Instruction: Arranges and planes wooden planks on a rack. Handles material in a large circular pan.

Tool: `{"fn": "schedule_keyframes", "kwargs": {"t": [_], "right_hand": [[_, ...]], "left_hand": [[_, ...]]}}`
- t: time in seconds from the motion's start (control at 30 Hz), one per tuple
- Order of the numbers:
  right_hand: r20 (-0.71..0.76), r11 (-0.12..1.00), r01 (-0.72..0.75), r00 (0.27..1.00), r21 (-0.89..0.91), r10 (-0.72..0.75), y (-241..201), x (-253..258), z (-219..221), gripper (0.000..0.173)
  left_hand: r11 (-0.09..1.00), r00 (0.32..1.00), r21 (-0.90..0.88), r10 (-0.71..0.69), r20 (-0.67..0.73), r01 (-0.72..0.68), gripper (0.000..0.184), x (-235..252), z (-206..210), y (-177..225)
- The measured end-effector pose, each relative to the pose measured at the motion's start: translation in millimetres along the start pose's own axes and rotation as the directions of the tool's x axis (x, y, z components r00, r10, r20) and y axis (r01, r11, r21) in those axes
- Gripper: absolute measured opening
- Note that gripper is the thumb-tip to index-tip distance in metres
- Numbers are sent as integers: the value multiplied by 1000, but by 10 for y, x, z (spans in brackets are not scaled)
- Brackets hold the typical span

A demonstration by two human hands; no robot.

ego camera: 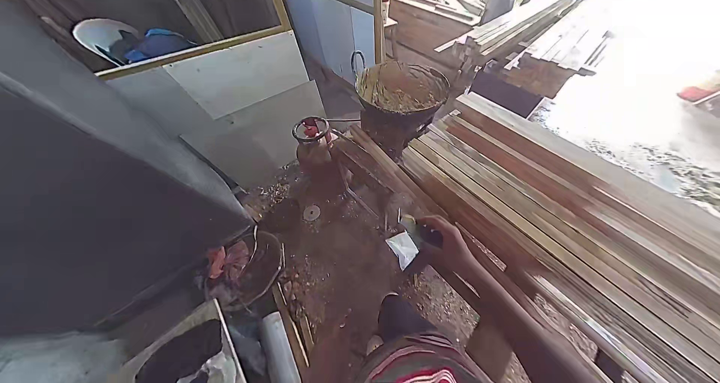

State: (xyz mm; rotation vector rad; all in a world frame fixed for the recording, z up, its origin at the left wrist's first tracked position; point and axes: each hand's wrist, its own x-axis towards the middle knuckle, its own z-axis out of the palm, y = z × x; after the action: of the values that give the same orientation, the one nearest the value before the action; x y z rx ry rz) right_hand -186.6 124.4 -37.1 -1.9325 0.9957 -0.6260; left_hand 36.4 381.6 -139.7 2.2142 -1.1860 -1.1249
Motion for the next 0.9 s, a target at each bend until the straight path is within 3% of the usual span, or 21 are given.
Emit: {"fn": "schedule_keyframes", "kwargs": {"t": [0.1,0.2,0.27,0.3,0.43,0.5,0.57,0.63,0.73,0.83,0.9], "right_hand": [[-67,996,-18,998,84,23,-110,1025,-93,48],[-271,989,25,962,146,16,17,2291,-425,35],[-375,976,-202,901,85,219,308,2999,-625,24],[-384,951,-308,875,33,296,395,3197,-661,26],[-363,915,-402,853,0,375,287,3381,-483,33],[-387,920,-391,852,-22,353,225,3419,-433,41],[-376,910,-372,881,-180,286,183,3568,-570,44],[-348,822,-389,903,-416,252,175,3907,-844,44],[-236,524,-437,883,-731,406,239,4590,-1161,41],[-128,260,-369,759,-892,638,326,5203,-1149,37],[-104,164,-318,681,-934,725,468,5491,-1063,28]], "left_hand": [[999,999,-2,43,6,-43,46,583,-301,-110],[999,1000,-40,19,8,-19,51,1423,-422,-501],[995,1000,-100,3,21,-1,54,1834,-580,-615],[990,999,-136,-16,37,21,55,1991,-801,-523],[967,998,-251,-46,-45,34,54,2685,-1516,-107],[948,997,-318,-45,-65,23,55,3038,-1720,-134],[952,997,-306,-29,-74,6,52,3386,-1839,-218],[963,998,-269,-24,-51,9,49,3754,-1999,-186],[971,1000,-240,10,18,-6,46,4313,-2130,-310],[939,987,-325,-70,144,114,48,4821,-2108,-716],[916,958,-306,-207,199,261,49,5067,-2182,-972]]}}
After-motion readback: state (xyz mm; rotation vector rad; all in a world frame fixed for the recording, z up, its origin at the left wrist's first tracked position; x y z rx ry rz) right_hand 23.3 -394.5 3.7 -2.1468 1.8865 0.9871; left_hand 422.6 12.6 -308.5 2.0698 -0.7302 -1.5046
